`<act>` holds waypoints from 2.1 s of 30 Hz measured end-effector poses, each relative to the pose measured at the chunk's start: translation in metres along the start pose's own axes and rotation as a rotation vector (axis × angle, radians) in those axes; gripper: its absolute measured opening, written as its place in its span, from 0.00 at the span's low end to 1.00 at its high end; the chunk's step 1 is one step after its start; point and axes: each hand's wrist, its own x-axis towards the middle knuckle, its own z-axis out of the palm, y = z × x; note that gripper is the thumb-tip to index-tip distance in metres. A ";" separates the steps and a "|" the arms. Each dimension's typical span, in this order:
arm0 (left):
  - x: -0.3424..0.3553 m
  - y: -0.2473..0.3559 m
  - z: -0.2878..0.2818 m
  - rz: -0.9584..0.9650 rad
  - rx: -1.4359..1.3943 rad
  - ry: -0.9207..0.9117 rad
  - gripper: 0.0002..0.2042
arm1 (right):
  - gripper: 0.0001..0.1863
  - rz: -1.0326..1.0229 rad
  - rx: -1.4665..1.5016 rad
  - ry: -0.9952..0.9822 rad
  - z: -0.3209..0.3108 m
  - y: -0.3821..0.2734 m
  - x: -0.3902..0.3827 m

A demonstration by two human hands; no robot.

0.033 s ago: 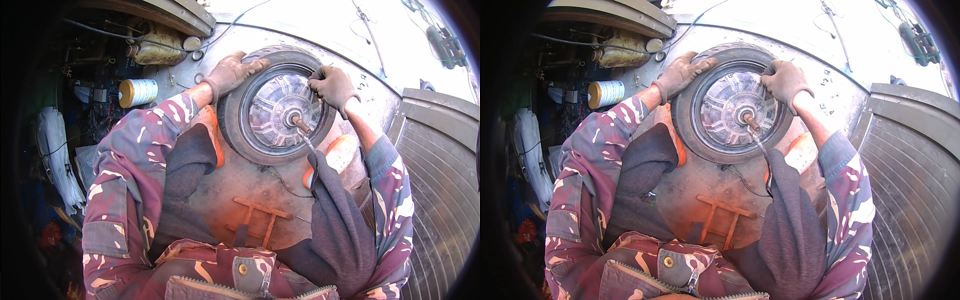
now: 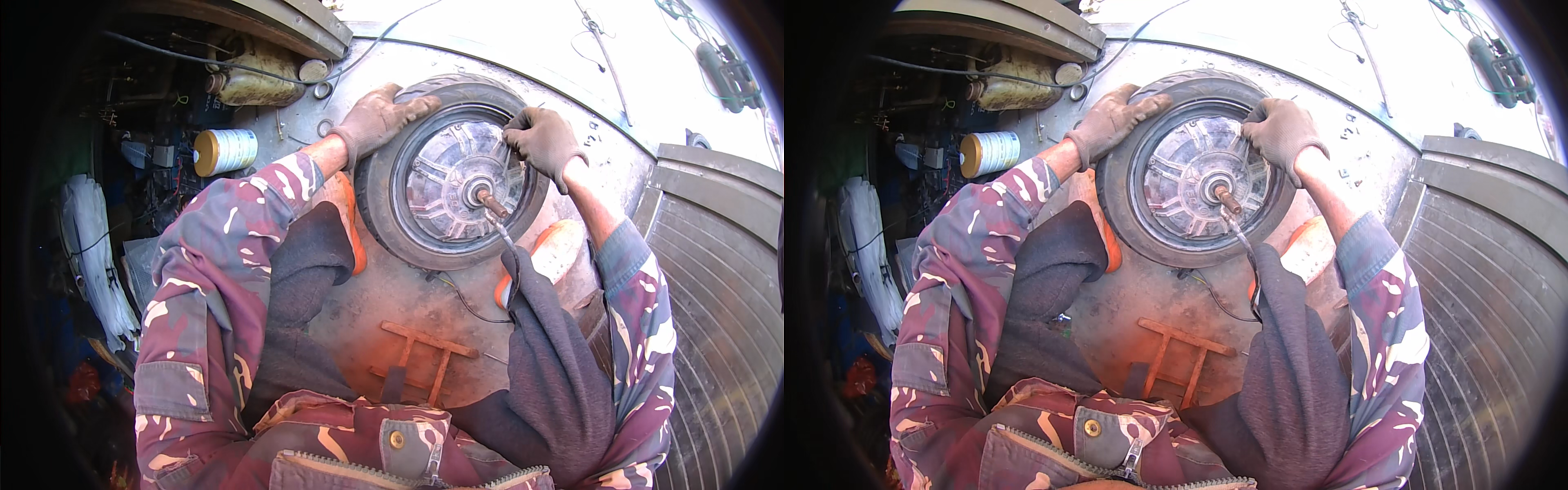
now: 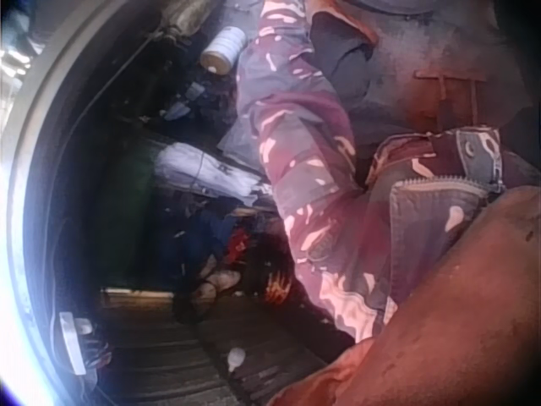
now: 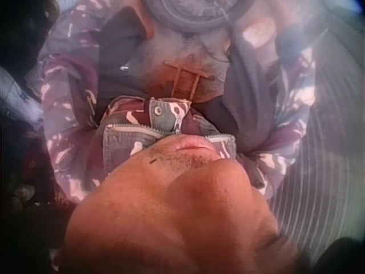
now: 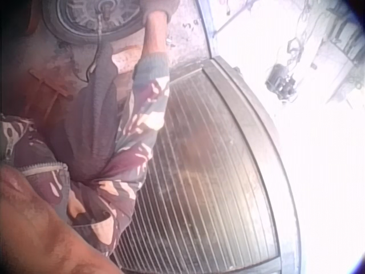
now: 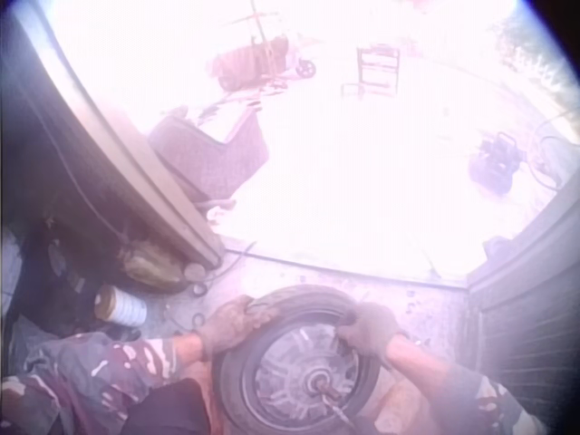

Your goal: The person uses a tire iron to pry the bead of a bicycle tire off the rim. They work around the circumference, gradually releasing the tire from the rim. The tire is eventually removed from the rim.

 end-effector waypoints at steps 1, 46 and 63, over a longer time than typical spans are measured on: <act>0.000 0.000 0.000 -0.008 0.003 -0.005 0.27 | 0.10 0.020 0.060 -0.009 0.000 0.000 0.000; -0.002 0.012 -0.015 -0.294 -0.497 -0.055 0.22 | 0.19 -0.122 -0.080 0.129 0.012 0.008 -0.020; -0.003 0.015 -0.017 -0.311 -0.589 -0.032 0.24 | 0.16 -0.765 -0.361 0.220 0.009 0.032 -0.012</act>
